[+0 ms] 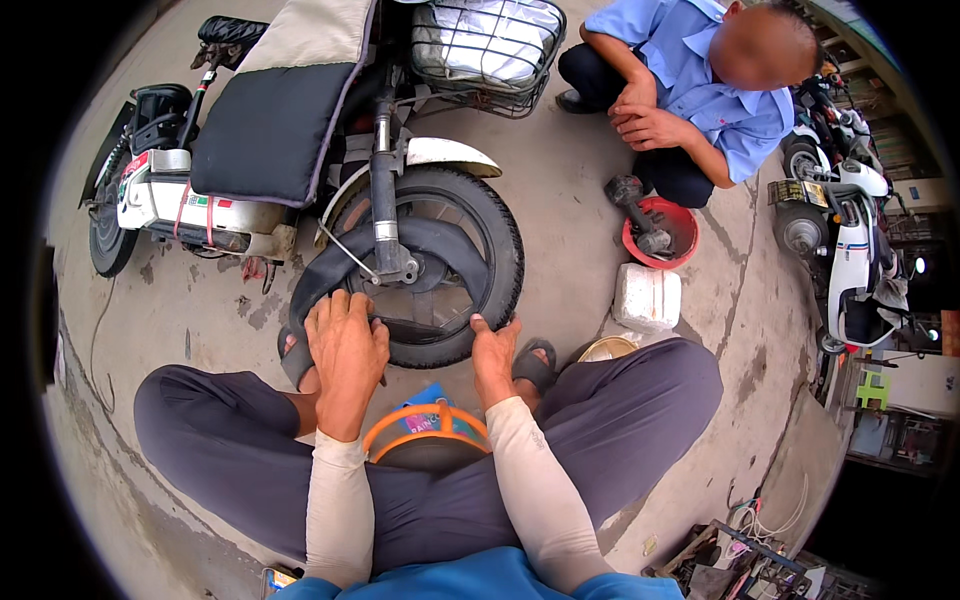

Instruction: The person removes the inner tube from a bicycle tire using metal tire levers, inspects it, and then inflates the tube using an air compressor hose.

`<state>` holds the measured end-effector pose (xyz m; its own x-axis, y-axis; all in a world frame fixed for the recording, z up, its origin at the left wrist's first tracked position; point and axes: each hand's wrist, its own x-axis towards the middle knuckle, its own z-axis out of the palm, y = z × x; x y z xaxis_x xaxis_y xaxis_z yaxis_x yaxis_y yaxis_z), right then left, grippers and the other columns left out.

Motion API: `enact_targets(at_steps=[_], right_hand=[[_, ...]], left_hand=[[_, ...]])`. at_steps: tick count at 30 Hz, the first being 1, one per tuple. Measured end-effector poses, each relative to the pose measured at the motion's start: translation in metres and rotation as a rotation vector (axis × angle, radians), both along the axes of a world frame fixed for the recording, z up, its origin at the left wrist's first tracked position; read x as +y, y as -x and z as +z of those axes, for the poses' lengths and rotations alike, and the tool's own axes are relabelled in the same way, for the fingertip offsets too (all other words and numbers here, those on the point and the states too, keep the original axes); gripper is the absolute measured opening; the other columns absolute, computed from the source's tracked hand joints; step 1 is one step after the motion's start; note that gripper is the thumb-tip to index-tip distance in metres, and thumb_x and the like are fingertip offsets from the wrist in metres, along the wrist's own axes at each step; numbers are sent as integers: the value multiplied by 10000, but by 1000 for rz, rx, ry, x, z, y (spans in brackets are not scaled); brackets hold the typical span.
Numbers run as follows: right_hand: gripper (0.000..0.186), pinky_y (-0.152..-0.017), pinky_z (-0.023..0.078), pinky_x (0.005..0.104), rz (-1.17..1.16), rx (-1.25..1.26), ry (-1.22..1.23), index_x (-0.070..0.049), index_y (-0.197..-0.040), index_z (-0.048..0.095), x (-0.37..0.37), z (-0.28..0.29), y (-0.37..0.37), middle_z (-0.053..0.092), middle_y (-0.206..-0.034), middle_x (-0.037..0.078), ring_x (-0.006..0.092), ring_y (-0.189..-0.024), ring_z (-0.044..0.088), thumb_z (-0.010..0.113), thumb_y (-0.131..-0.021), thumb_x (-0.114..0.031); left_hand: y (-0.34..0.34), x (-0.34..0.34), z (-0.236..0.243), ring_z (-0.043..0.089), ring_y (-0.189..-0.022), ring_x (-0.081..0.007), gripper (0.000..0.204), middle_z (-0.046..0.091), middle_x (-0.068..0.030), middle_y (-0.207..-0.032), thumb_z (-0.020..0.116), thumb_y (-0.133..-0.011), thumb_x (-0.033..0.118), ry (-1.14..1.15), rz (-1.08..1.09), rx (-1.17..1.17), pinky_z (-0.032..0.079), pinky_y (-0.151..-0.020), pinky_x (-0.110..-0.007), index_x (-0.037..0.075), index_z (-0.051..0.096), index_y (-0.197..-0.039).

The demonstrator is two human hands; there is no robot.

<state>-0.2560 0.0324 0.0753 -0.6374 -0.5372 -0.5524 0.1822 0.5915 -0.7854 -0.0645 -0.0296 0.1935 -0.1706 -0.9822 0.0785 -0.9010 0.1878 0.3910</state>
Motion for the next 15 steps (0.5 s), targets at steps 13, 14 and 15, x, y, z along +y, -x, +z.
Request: enact_targets(at_steps=[13,14,15], right_hand=[[1103,-1145,268,452,-50,168,-153,-5,-1489,74,-7,-18,-36,297,-1426,326,434,-1351,320,815,-688,-165],[1064,-1124,306,455,-114,156,-114,-13,-1483,100,-8,-18,-37,324,-1405,317,426,-1323,366,794,-684,-124],[1064,-1124,306,455,-110,156,-106,-13,-1483,100,-12,-17,-34,324,-1405,317,426,-1323,366,794,-684,-124]], left_hand=[[29,30,-93,502,-1177,-300,692,586,-126,-1161,840,-622,254,-285,-273,108,311,-1077,-469,31,597,-1231],[28,28,-93,504,-1166,-295,739,587,-119,-1153,849,-607,268,-278,-278,172,315,-1058,-464,42,586,-1260],[28,26,-93,504,-1166,-295,739,587,-119,-1153,849,-607,268,-270,-275,171,315,-1058,-464,42,586,-1260]])
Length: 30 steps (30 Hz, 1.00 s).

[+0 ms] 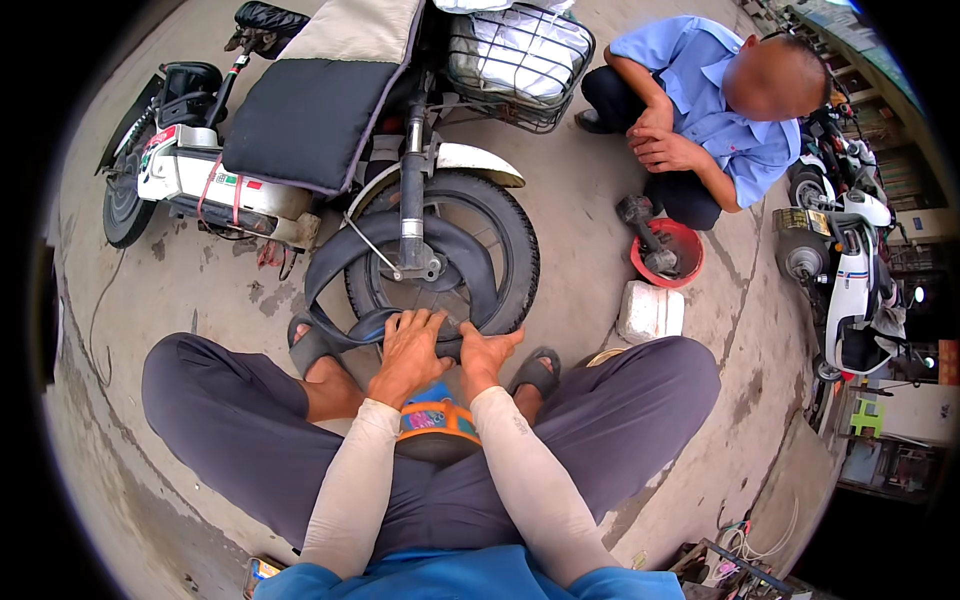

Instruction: The person removes the inner tube from a bicycle tire using metal tire levers, inspects it, and then inflates the tube using an air compressor hose.

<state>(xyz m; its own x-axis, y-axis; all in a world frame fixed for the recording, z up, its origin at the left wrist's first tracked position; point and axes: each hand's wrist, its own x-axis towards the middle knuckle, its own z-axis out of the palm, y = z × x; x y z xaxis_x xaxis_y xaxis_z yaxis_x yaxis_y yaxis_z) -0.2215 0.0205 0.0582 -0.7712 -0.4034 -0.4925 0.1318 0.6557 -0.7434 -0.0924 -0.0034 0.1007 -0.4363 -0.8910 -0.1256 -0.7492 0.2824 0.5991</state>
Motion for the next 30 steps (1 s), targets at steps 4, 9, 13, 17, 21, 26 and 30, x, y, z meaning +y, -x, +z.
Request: enact_targets(at_steps=[4,9,13,17,21,26,30], right_hand=[[934,-929,481,418,-83,-256,119,-25,-1432,160,-6,21,3,394,-1302,248,345,-1152,501,704,-673,10],[876,-764,543,367,-72,-363,200,-54,-1396,159,-7,27,14,439,-1177,173,269,-986,562,657,-688,77],[869,-751,544,360,-73,-458,257,-79,-1393,150,-1,27,11,448,-1159,156,241,-957,561,650,-701,83],[829,-723,531,411,-41,-455,302,-99,-1343,149,5,7,22,437,-1132,158,258,-927,549,650,-706,74],[912,-791,492,351,-40,-437,189,-43,-1414,122,-5,33,10,451,-1177,154,237,-994,524,655,-683,74],[917,-816,493,343,22,-259,181,37,-1415,132,-7,23,25,446,-1199,194,255,-1028,523,669,-672,57],[973,-800,505,342,1,-331,201,66,-1446,79,-5,24,20,432,-1220,230,267,-1032,539,667,-671,54]], left_hand=[[-2,0,9,497,-1152,-281,800,589,-99,-1168,858,-590,298,-100,-42,9,297,-1020,-456,86,566,-1304],[11,7,3,496,-1147,-279,751,590,-82,-1169,862,-580,287,-110,-28,6,283,-1018,-469,97,601,-1258],[15,6,-3,496,-1149,-287,703,583,-71,-1166,865,-573,267,-121,0,-28,285,-1005,-498,100,624,-1212],[21,0,-4,501,-1135,-280,629,584,-59,-1147,880,-573,263,-106,-39,-45,300,-985,-513,111,658,-1142],[14,-4,4,499,-1135,-285,619,576,-57,-1163,870,-595,270,-139,-80,-97,312,-970,-521,125,657,-1158],[20,1,17,516,-1141,-314,586,579,-110,-1152,831,-620,228,-123,-127,-58,355,-954,-518,56,654,-1151],[21,16,13,590,-1048,-318,423,634,-147,-1049,770,-683,194,-55,-37,137,410,-982,-423,16,688,-1057]])
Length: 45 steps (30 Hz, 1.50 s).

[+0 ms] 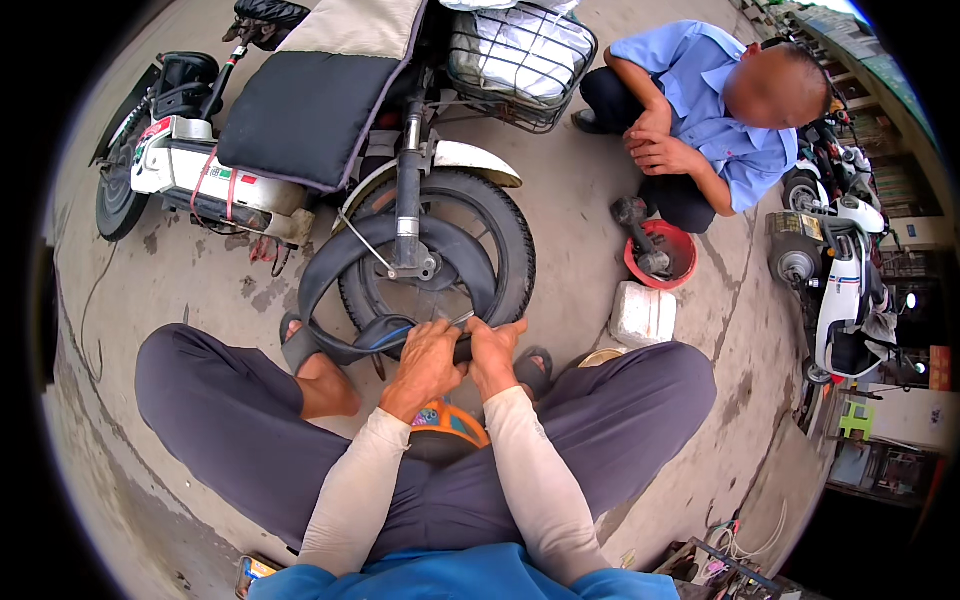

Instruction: The person removes the inner tube from a bicycle tire using metal tire levers, inspects it, and then inflates the tube using an air compressor hose.

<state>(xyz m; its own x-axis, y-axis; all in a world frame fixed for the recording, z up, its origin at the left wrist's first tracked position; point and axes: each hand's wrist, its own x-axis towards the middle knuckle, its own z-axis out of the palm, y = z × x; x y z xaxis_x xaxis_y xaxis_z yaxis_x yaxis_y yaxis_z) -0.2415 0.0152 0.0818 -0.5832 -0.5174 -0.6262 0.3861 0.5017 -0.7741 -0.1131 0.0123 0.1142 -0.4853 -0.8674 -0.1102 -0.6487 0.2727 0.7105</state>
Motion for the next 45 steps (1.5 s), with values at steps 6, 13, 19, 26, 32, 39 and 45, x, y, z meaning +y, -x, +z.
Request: enact_targets(at_steps=[6,13,19,26,32,39,45], right_hand=[[963,-763,541,368,-11,-8,10,60,-1443,89,-3,17,-12,424,-1224,248,298,-1001,564,675,-679,46],[994,-720,560,381,49,87,-65,48,-1453,59,-6,5,-3,430,-1221,260,315,-980,584,690,-685,25],[784,-546,535,417,33,-36,8,-77,-1298,133,1,-3,10,453,-994,180,251,-733,585,655,-725,44],[724,-591,543,453,40,-23,-33,-107,-1221,179,0,17,-4,433,-1025,171,270,-800,573,658,-700,43],[1024,-803,514,346,118,37,-106,65,-1458,52,-1,12,13,329,-1311,288,316,-1103,511,707,-675,-17],[1056,-1077,353,404,123,53,-53,23,-1496,24,-10,25,11,267,-1399,328,393,-1312,351,701,-687,-13],[1073,-1047,387,400,154,194,-102,18,-1502,13,-9,9,13,238,-1419,319,385,-1282,387,703,-680,-13]], left_hand=[[-5,-17,-1,665,-939,-346,377,702,-220,-956,778,-661,192,-218,-38,2,478,-900,-450,-10,723,-975],[4,-40,-3,670,-958,-386,454,694,-253,-979,769,-635,248,-457,-117,-69,508,-869,-460,5,722,-1016],[3,-33,-3,663,-983,-390,421,693,-246,-1006,706,-679,208,-367,-163,-31,501,-900,-432,20,707,-1055],[-15,-52,25,654,-940,-347,426,697,-212,-904,588,-713,255,-493,-224,-304,427,-911,-429,61,709,-1073],[-19,-56,13,645,-1027,-314,403,706,-169,-1036,567,-764,310,-554,-346,-143,355,-974,-430,91,727,-1061],[-9,-52,23,628,-1041,-358,487,697,-172,-1055,573,-757,285,-627,-260,-94,332,-1045,-476,60,659,-1180],[1,-62,34,636,-1044,-372,574,673,-220,-1109,598,-722,282,-685,-275,-151,471,-914,-409,30,625,-1237]])
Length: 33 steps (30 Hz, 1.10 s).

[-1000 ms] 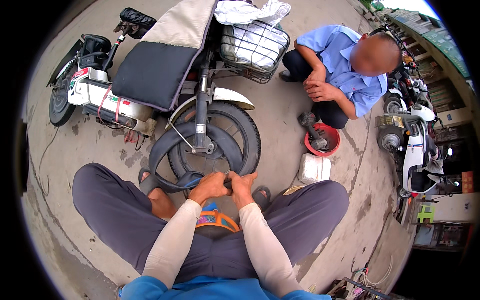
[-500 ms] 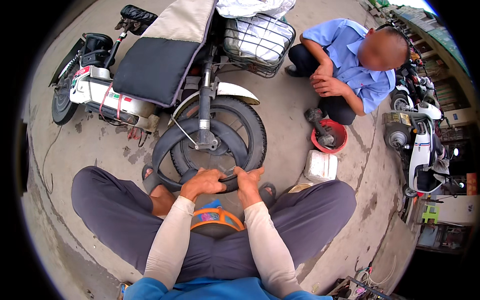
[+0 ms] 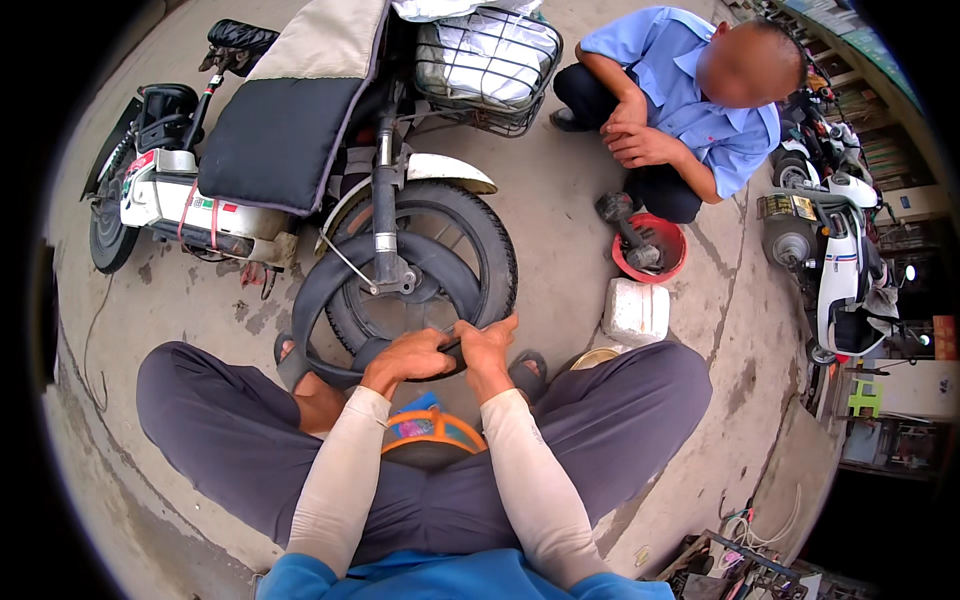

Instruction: The person removes the inner tube from a bicycle tire using metal tire levers, inspects it, and then inflates the tube using an air compressor hose.

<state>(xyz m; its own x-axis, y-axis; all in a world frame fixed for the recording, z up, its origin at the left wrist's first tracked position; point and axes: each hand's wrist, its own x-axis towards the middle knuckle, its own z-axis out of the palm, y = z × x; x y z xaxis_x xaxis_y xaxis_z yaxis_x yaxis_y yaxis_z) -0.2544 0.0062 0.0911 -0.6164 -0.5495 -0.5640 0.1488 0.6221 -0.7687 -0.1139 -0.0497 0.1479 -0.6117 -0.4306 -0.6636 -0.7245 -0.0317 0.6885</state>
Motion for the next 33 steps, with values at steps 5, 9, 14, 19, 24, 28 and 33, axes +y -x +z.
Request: enact_targets(at_steps=[5,9,14,19,24,28,33], right_hand=[[1073,-1046,386,384,-38,-113,-28,25,-1494,31,5,-7,-1,258,-1406,319,387,-1283,384,719,-674,-41],[978,-829,449,378,-38,-129,44,-13,-1444,71,8,-7,-1,374,-1220,224,305,-1061,474,688,-686,-6],[991,-806,505,419,-60,-72,24,-75,-1461,24,15,-27,0,455,-1150,176,280,-991,538,650,-703,47],[1079,-906,468,410,-1,-40,63,-62,-1503,-41,11,-19,1,426,-1238,182,311,-1093,500,667,-696,37],[774,-1101,312,403,79,389,66,30,-1462,274,19,22,-6,316,-1440,254,353,-1326,362,673,-821,-138],[444,-1059,344,388,-115,2,251,37,-1238,589,19,14,20,562,-1272,189,295,-1186,513,609,-931,-284],[473,-932,454,354,191,414,83,43,-1209,604,6,23,22,607,-1180,168,257,-1063,587,703,-872,-275]], left_hand=[[-14,4,-16,633,-1049,-382,542,659,-259,-1106,580,-727,215,33,-8,43,483,-909,-398,1,624,-1223],[-33,13,-53,666,-1017,-326,422,688,-228,-1060,520,-754,-35,68,206,330,505,-872,-370,-19,658,-1152],[-33,5,-35,690,-923,-257,306,708,-178,-948,465,-800,-157,240,825,398,509,-838,-324,-54,663,-1008],[-72,-29,26,624,-908,-119,241,687,-70,-974,477,-880,-98,239,1110,719,458,-853,-243,-27,653,-1029],[-46,1,47,628,-1047,-177,238,684,-98,-1088,581,-865,-20,-105,497,679,448,-940,-300,-15,635,-1097],[-48,24,14,570,-1147,-292,293,632,-155,-1170,659,-854,85,382,509,244,412,-1005,-389,-1,620,-1131],[-62,24,-24,389,-1285,-462,668,348,-297,-1426,684,-866,257,717,937,-324,353,-1063,-475,8,365,-1398]])
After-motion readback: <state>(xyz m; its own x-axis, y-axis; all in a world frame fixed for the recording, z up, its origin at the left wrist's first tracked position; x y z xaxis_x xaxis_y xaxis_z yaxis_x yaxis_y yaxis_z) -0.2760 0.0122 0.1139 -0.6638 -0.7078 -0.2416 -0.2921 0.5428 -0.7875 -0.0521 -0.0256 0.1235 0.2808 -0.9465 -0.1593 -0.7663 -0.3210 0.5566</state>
